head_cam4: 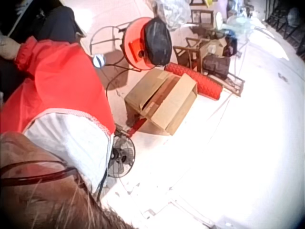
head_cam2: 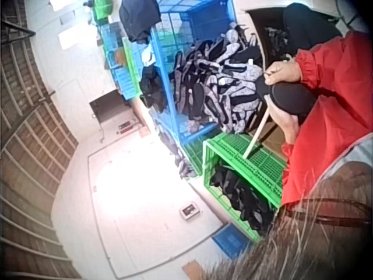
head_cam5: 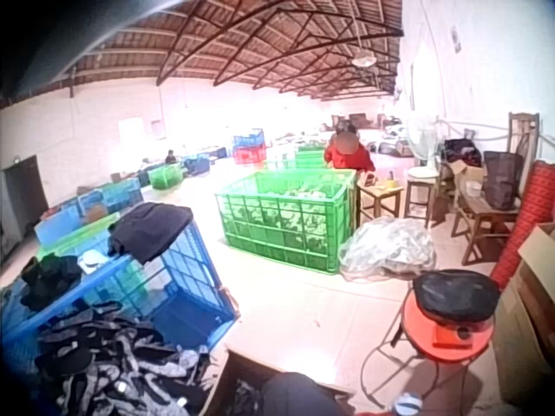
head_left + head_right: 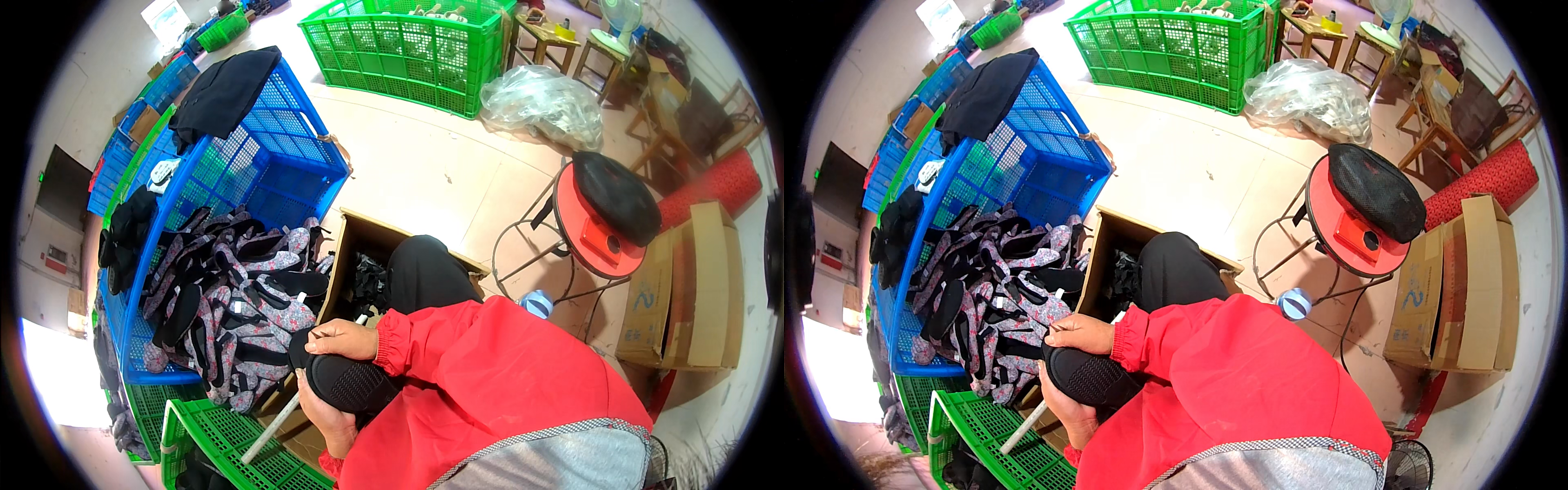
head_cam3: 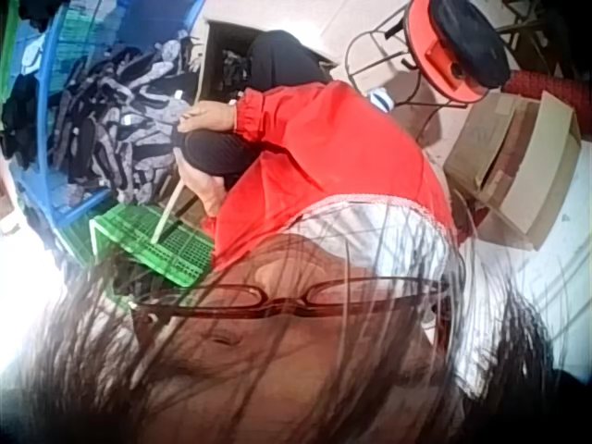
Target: The person sits on the floor and assembles slippers by hand. They pick up a slipper sole and a patterned fabric upper, then press the upper onto the sole to attach them. The person handles the slippers one at a time, inspecting the fit and adjusting the fabric before placing the finished unit aside.
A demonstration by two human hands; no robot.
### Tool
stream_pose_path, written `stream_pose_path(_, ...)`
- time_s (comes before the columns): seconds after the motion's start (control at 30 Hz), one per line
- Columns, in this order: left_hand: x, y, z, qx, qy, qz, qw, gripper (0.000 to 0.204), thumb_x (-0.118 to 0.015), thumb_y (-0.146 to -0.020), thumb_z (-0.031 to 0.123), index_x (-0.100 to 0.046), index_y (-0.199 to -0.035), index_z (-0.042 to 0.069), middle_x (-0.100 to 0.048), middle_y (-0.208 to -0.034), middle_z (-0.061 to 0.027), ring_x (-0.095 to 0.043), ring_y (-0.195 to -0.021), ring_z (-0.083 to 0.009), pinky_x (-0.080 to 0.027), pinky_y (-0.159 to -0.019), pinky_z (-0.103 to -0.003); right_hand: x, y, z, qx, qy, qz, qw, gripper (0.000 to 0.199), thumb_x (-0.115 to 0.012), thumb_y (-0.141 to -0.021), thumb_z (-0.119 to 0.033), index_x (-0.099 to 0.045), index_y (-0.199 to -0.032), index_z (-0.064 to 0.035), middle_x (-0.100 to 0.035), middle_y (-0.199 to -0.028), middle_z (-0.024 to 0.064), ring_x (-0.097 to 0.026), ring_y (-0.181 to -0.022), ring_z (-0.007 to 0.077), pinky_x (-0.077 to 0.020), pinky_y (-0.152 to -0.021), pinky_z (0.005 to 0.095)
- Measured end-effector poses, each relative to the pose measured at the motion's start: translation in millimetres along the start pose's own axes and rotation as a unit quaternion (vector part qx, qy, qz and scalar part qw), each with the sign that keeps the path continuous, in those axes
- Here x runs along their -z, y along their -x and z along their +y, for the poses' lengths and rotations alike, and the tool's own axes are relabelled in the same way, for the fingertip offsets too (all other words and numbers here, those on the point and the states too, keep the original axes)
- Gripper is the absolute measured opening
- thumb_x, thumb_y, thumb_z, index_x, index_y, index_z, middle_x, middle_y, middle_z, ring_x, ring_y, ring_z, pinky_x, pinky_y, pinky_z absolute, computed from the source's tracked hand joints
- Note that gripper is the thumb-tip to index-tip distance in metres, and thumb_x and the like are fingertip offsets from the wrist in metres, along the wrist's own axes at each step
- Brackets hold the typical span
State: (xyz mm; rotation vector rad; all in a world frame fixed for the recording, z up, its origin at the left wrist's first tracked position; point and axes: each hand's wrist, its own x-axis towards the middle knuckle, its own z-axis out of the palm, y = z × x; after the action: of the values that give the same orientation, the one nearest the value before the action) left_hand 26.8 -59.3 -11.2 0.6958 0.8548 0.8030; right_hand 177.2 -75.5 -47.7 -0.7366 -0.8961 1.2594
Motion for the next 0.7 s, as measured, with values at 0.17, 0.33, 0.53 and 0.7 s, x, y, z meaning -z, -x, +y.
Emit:
stream_pose_path(0.17,-1,0,0,0.000,0.001,-0.004,1.000,0.044,-0.043,-0.103,0.038,-0.058,-0.121,0.001,-0.065,-0.115,-0.0127,-0.066,-0.099,-0.0243,-0.055,-0.086,-0.035,3,-2,6,0.001,0.005,0.001,1.000,0.034,-0.056,-0.100,-0.031,-0.050,-0.074,-0.0093,-0.040,-0.070,-0.0097,-0.035,-0.067,0.0008,-0.0320,-0.064,0.0216)
stream_pose_path(0.33,0,-1,-1,-0.005,0.002,-0.003,1.000,0.043,-0.043,-0.103,0.038,-0.058,-0.121,0.001,-0.065,-0.115,-0.0127,-0.066,-0.099,-0.0241,-0.055,-0.085,-0.035,1,-2,3,-0.003,-0.005,-0.001,1.000,0.034,-0.056,-0.100,-0.031,-0.051,-0.075,-0.0090,-0.041,-0.071,-0.0096,-0.035,-0.068,0.0008,-0.0323,-0.064,0.0214)
stream_pose_path(0.53,1,-2,-1,-0.004,0.004,-0.007,1.000,0.042,-0.044,-0.103,0.037,-0.058,-0.119,0.002,-0.065,-0.112,-0.0114,-0.066,-0.097,-0.0229,-0.055,-0.085,-0.034,2,-3,6,-0.003,-0.006,-0.001,1.000,0.032,-0.057,-0.100,-0.030,-0.053,-0.077,-0.0084,-0.042,-0.071,-0.0096,-0.036,-0.068,0.0007,-0.0329,-0.064,0.0212)
stream_pose_path(0.7,6,-4,-3,-0.003,0.003,-0.001,1.000,0.042,-0.044,-0.103,0.037,-0.058,-0.118,0.002,-0.065,-0.112,-0.0109,-0.066,-0.096,-0.0227,-0.055,-0.084,-0.034,2,-3,5,-0.009,-0.020,0.000,1.000,0.031,-0.057,-0.100,-0.029,-0.053,-0.076,-0.0086,-0.042,-0.071,-0.0097,-0.036,-0.068,0.0006,-0.0329,-0.064,0.0212)
